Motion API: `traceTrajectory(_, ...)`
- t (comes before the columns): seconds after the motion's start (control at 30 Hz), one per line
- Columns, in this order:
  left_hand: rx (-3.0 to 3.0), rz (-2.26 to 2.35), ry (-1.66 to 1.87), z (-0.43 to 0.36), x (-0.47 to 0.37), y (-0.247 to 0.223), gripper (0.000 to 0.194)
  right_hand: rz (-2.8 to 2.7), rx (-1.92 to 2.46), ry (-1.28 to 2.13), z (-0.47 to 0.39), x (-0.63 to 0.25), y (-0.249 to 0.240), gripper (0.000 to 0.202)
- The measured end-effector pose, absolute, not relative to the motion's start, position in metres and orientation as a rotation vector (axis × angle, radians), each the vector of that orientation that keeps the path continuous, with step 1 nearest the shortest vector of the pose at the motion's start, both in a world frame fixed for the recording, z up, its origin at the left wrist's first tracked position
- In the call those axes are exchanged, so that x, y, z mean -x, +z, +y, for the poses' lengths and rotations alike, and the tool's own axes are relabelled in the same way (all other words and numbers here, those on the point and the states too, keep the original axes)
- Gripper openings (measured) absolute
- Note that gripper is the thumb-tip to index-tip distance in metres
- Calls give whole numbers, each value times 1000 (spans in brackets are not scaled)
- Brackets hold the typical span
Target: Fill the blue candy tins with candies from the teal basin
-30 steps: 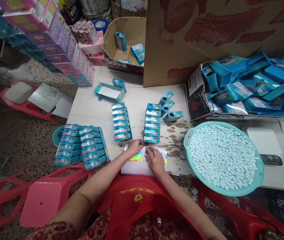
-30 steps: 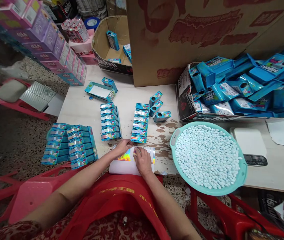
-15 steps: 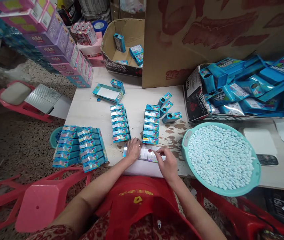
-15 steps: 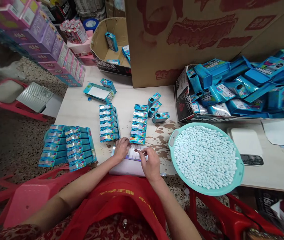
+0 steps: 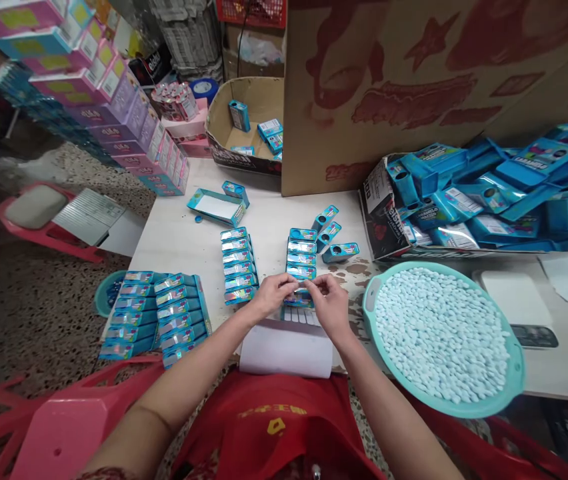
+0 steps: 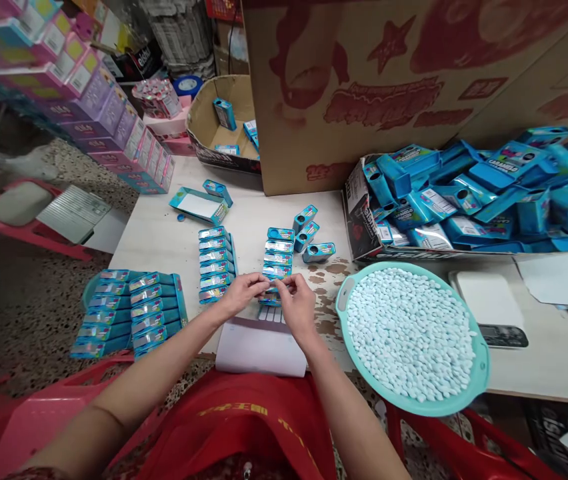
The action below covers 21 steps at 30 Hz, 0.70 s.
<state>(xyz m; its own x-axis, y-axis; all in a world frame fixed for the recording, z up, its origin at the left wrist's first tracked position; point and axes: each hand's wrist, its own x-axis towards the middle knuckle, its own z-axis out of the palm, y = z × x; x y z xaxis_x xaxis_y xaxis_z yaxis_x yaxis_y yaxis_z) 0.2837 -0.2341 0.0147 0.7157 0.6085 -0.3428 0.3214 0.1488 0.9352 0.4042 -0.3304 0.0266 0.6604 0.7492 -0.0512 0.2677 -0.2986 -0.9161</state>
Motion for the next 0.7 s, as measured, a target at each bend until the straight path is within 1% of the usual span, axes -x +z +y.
traceTrajectory(0.23, -1865, 962, 304, -161, -319, 16, 21, -729, 2024, 388, -256, -431, 5, 16)
traceTrajectory(0.4, -1958, 1009, 274, -119, -345, 12, 17, -754, 2122, 334, -212, -449, 1, 13)
traceTrajectory(0.57, -1957, 1038, 256, -109, -354, -5, 12, -807, 2225, 318, -196, -451, -5, 9)
traceTrajectory(0.63, -1933, 1072, 260, -111, -356, -13, 15, -809, 2262, 324, -193, -452, -7, 7)
traceTrajectory(0.7, -1895, 1128, 277, -116, -359, -20, 21, -789, 2293, 327, -191, -456, -8, 14)
